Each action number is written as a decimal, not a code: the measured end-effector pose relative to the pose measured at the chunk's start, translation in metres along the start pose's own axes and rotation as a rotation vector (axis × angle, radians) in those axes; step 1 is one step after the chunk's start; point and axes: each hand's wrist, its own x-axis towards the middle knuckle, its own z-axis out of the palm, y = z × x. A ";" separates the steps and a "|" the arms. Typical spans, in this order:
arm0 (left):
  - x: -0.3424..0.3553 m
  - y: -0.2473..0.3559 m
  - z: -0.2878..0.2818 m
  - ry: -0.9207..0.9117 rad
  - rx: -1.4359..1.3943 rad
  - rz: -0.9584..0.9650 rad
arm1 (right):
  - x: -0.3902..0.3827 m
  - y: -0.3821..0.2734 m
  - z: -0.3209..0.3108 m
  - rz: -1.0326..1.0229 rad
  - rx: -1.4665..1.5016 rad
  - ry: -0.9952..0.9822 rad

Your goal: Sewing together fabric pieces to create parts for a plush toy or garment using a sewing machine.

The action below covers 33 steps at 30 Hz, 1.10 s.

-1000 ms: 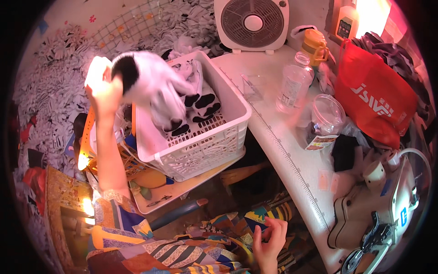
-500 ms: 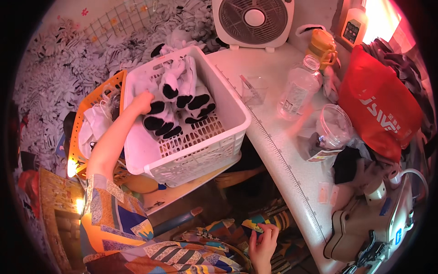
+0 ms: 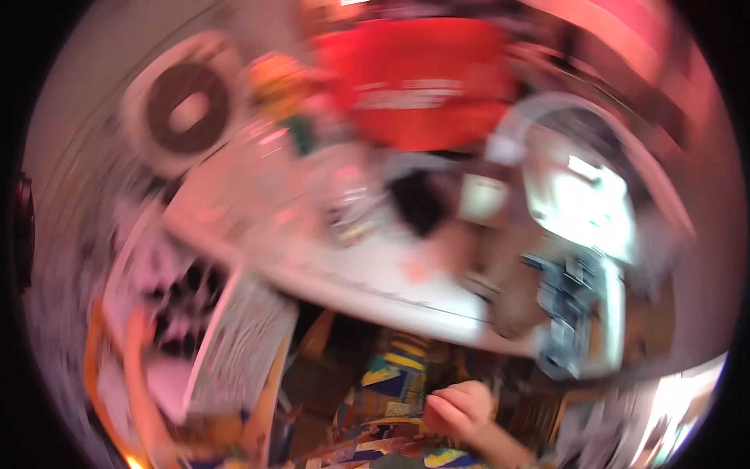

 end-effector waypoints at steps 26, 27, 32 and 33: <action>-0.203 0.322 -0.210 0.620 0.058 0.775 | 0.110 0.368 -0.355 0.709 -0.334 0.715; -0.203 0.324 -0.210 0.633 0.050 0.806 | 0.112 0.367 -0.355 0.792 -0.316 0.623; -0.203 0.337 -0.203 0.575 -0.022 0.897 | 0.126 0.354 -0.354 0.956 -0.370 0.411; -0.202 0.340 -0.200 0.565 -0.045 0.919 | 0.128 0.352 -0.355 0.978 -0.326 0.460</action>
